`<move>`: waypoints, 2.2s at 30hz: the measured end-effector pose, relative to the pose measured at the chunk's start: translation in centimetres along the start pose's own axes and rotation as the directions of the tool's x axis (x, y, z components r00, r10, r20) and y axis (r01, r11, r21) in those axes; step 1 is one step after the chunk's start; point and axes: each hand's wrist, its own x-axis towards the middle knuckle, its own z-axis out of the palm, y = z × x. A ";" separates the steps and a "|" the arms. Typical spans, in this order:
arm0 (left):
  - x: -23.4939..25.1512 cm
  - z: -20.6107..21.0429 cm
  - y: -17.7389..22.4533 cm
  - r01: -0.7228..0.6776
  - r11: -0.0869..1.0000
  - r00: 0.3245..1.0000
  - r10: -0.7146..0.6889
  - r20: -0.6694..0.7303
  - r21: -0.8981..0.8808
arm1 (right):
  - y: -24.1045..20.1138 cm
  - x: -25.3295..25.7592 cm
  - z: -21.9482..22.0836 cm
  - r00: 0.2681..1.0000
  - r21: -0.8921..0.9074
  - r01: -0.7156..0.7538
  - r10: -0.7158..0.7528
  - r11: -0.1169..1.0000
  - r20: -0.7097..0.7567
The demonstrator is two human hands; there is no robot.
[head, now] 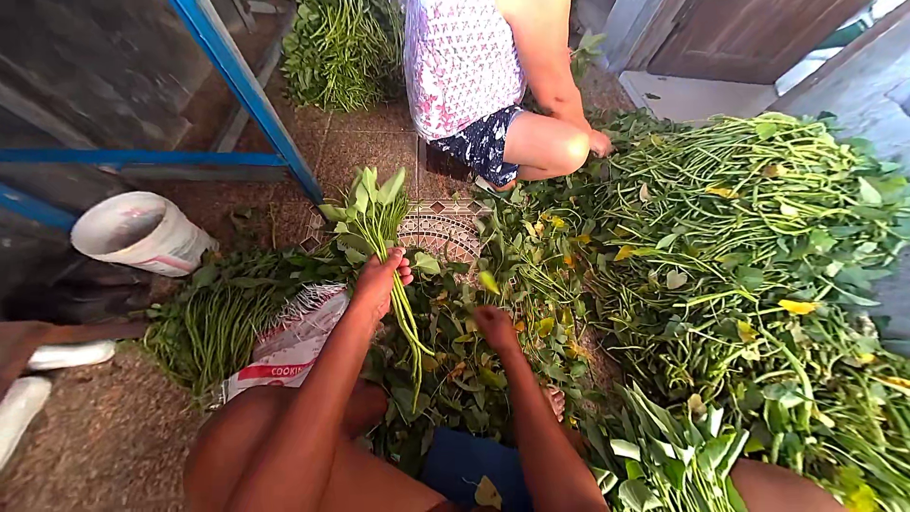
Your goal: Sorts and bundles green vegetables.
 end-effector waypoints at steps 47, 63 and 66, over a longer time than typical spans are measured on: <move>-0.4 -0.6 -1.2 -0.028 0.969 0.982 -0.019 0.185 0.246 | -10.3 -5.6 3.2 0.969 -0.201 0.218 -0.188 0.955 0.158; -0.6 -1.4 -1.0 -0.047 0.936 0.973 -0.036 0.227 0.350 | -11.2 -6.6 2.8 0.974 -0.130 0.191 -0.171 0.973 0.149; -1.6 -1.0 -1.2 -0.075 0.907 0.939 -0.076 0.335 0.415 | -12.5 -5.5 3.1 0.765 -0.109 0.592 -0.599 0.799 -0.237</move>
